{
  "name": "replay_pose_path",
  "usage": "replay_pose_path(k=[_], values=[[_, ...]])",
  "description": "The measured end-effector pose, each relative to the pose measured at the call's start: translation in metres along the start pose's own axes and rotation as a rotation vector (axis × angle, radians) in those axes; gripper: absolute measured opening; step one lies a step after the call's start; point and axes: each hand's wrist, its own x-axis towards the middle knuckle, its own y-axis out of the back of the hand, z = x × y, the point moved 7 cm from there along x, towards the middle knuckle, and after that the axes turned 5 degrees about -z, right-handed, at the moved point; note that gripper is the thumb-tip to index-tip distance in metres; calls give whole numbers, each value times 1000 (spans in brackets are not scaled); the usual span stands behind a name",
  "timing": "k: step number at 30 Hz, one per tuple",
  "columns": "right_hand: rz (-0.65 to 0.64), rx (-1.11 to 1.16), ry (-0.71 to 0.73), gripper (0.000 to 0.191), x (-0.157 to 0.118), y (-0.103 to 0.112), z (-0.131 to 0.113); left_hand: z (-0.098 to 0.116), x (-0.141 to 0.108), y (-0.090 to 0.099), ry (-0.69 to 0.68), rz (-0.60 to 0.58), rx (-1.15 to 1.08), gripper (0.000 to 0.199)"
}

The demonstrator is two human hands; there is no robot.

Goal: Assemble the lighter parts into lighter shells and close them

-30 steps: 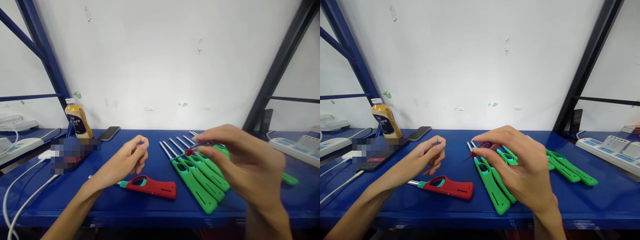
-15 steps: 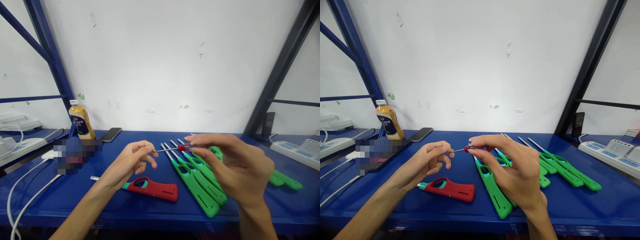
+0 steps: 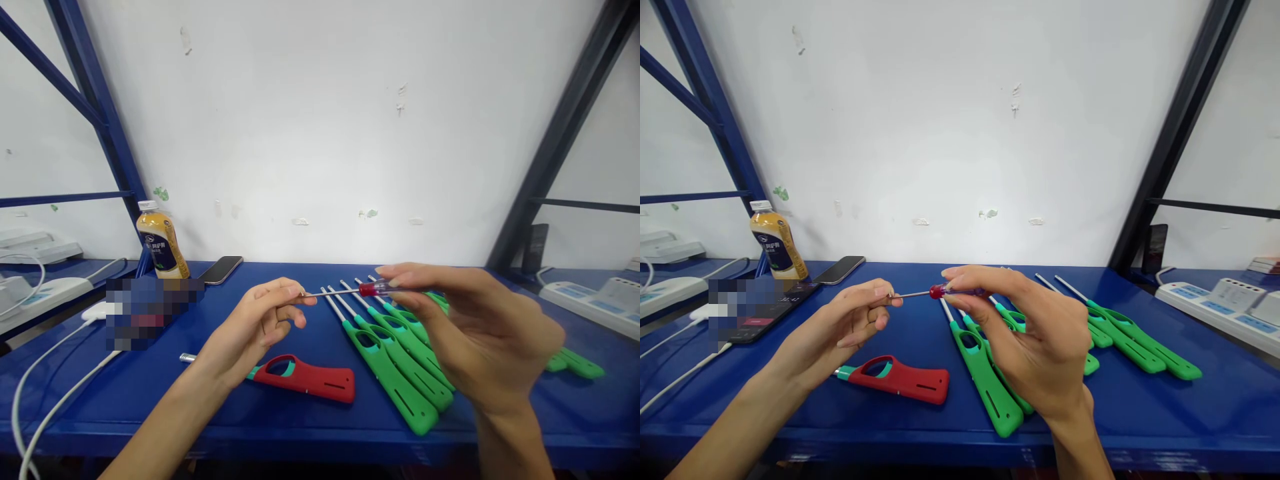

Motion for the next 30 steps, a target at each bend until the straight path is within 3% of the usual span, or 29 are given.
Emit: replay_pose_path(k=[10, 20, 30], values=[[39, 25, 16, 30, -3, 1, -1, -6, 1, 4, 43, 43, -205, 11], [81, 35, 5, 28, -4, 3, 2, -6, -4, 7, 70, 108, -324, 14], [120, 48, -40, 23, -5, 4, 5, -3, -3, -2, -16, 22, -132, 13]])
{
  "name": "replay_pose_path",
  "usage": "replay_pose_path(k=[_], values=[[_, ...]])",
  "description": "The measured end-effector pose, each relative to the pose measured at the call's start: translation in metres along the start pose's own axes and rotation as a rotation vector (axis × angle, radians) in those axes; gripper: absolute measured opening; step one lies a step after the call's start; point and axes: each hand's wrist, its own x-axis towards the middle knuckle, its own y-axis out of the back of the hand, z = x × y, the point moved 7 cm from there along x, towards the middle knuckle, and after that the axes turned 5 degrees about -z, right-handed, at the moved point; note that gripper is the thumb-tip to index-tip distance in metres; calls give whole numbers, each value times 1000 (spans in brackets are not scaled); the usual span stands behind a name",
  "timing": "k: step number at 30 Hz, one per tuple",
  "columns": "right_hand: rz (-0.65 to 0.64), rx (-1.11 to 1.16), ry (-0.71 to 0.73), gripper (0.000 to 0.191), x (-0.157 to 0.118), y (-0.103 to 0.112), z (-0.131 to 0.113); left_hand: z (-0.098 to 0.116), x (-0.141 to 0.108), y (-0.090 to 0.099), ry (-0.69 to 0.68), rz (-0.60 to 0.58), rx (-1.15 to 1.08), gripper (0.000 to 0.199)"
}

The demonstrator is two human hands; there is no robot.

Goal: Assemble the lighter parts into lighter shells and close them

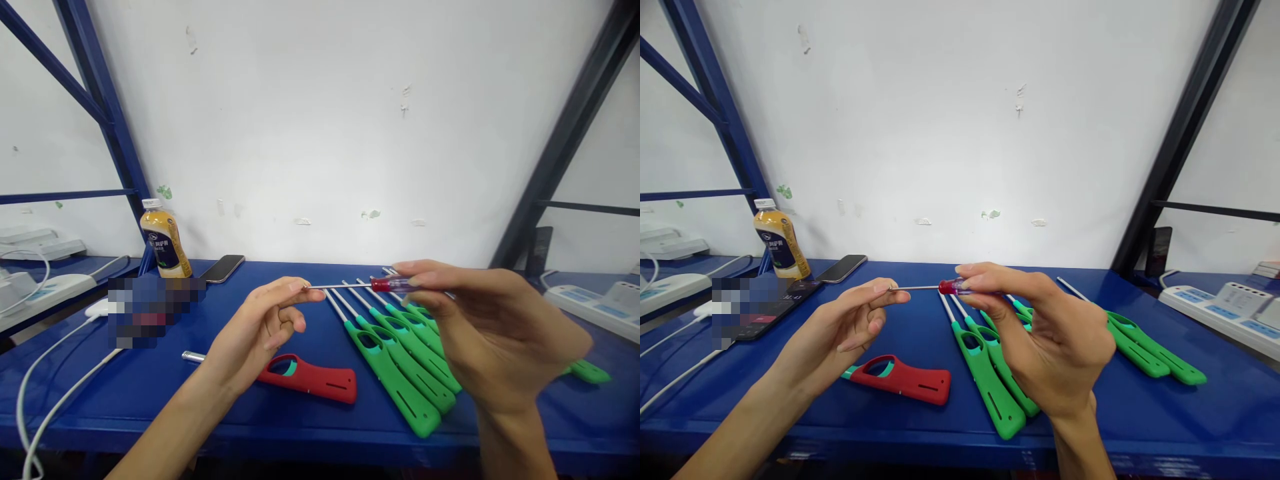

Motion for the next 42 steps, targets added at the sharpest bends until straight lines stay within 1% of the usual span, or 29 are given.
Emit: replay_pose_path(k=[8, 11, 18, 22, 31, 38, 42], values=[[-14, 5, 6, 30, 0, 1, -1, 1, -1, -6, -18, 8, 109, 24], [13, 27, -2, 28, 1, 3, 0, 1, -2, -7, -18, 7, 138, 25], [-8, 19, 2, 31, 1, 4, 2, 6, -3, -3, -57, 36, 110, 24], [-6, 44, 49, 33, 2, 3, 0, 6, -5, -3, -41, 44, 120, 24], [36, 64, 50, 33, 1, 4, -1, 5, -6, -7, -23, 50, 121, 26], [35, 38, 15, 30, 1, 5, 1, 5, -6, -7, -39, 24, 187, 31], [46, 21, 3, 30, 0, 7, 1, 4, -4, -6, -71, -18, 251, 31]])
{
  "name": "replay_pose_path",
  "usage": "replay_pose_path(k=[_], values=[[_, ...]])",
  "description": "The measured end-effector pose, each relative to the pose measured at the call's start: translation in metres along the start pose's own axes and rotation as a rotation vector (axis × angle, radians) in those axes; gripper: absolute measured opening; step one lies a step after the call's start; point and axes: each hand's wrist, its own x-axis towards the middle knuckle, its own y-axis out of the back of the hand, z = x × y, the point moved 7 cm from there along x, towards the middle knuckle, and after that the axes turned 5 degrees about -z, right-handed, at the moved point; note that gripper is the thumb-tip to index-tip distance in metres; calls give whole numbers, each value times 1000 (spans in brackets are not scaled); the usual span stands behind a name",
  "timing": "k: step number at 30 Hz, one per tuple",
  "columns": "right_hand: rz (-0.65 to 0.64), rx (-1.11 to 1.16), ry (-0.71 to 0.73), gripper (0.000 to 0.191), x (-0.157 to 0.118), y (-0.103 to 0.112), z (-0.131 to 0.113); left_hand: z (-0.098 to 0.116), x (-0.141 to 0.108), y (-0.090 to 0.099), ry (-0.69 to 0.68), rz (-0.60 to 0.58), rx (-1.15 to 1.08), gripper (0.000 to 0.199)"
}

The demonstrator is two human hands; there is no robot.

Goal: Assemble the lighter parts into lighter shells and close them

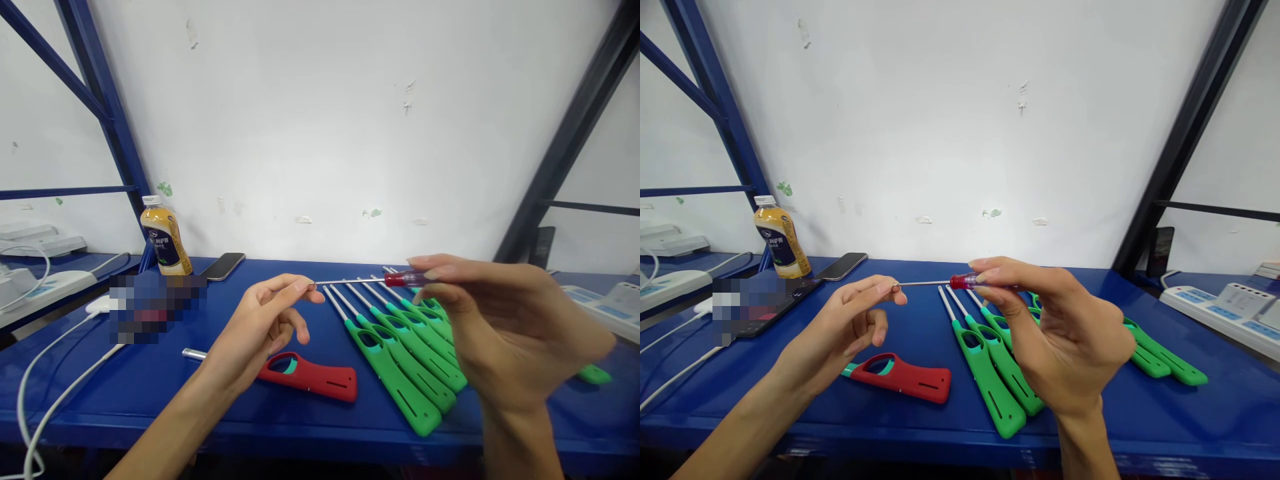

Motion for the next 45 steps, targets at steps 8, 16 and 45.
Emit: replay_pose_path(k=[8, 16, 45], values=[[27, -9, -32, 29, 2, 3, 2, 7, -5, -5, -73, -40, 205, 31], [42, -34, -41, 24, 4, 3, 2, 7, -8, -16, -79, -95, 472, 24], [-674, -134, -121, 12, -1, -40, 9, -44, -8, -52, -83, -487, 1000, 15]])
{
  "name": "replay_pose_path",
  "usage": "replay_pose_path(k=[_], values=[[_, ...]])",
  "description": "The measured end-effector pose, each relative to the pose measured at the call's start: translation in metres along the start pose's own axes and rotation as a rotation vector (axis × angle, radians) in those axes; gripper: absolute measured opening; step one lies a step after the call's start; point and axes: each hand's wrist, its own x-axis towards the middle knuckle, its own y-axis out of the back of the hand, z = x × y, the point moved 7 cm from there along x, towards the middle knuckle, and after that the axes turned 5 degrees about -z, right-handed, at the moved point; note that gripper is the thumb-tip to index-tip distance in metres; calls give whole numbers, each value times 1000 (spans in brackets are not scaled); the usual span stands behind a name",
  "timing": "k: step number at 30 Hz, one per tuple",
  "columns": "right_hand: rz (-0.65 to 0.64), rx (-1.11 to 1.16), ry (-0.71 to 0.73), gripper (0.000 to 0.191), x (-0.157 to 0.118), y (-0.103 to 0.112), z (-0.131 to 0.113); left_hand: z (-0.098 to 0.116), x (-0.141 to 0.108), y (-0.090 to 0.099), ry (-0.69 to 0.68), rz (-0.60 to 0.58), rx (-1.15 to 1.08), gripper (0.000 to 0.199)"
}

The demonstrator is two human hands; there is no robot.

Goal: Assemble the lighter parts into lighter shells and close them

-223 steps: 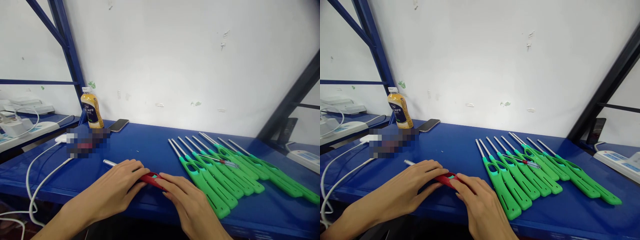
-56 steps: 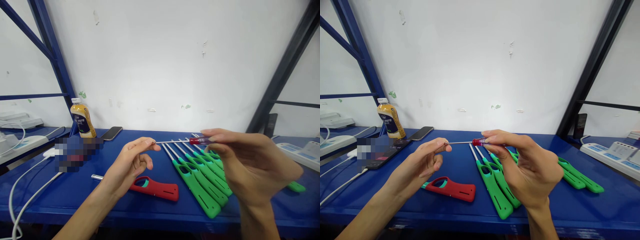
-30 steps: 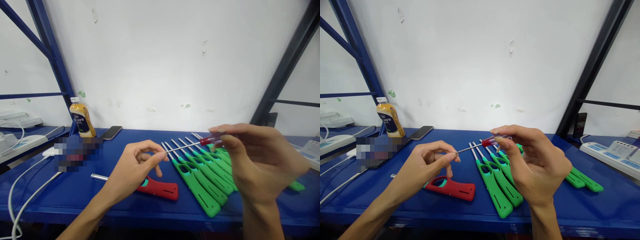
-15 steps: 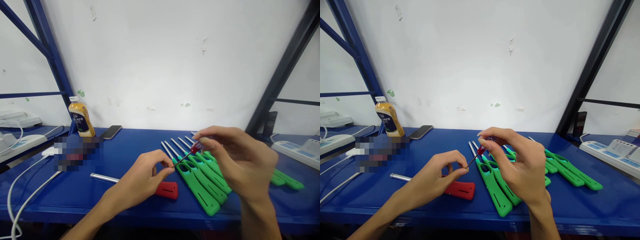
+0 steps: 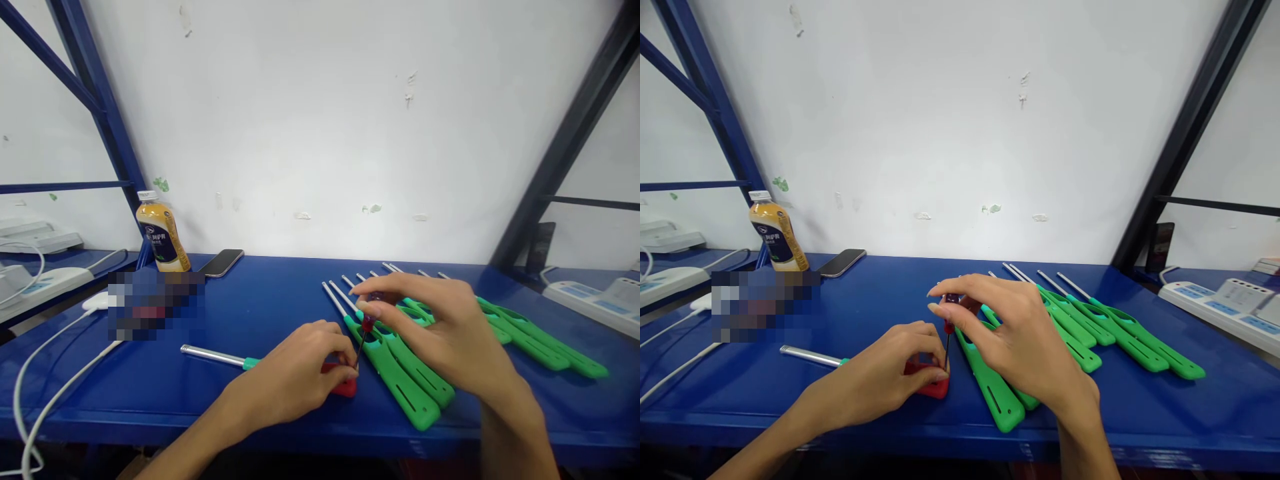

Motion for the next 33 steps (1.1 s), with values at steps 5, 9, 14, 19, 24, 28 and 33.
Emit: replay_pose_path(k=[5, 9, 14, 19, 24, 28, 33], values=[[-115, 3, -50, 11, 1, -7, 5, -3, 2, -3, 0, -28, 10, 21], [-112, 2, -61, 9, 1, -6, 5, -3, 2, -4, -17, -33, 22, 20], [-115, -18, -59, 8, 3, -6, 4, -3, 0, -5, -27, -24, 45, 21], [-117, -11, -72, 8, 3, -7, 4, -3, -1, -5, -27, -9, 70, 21], [-135, -6, -66, 7, 3, -9, 4, -3, 0, -4, -23, 6, 79, 21], [-160, 2, -66, 8, 2, -12, 5, -5, -2, -4, -21, 5, 72, 20], [-185, 5, -67, 7, 2, -15, 4, -4, -3, -5, -31, -4, 69, 20]])
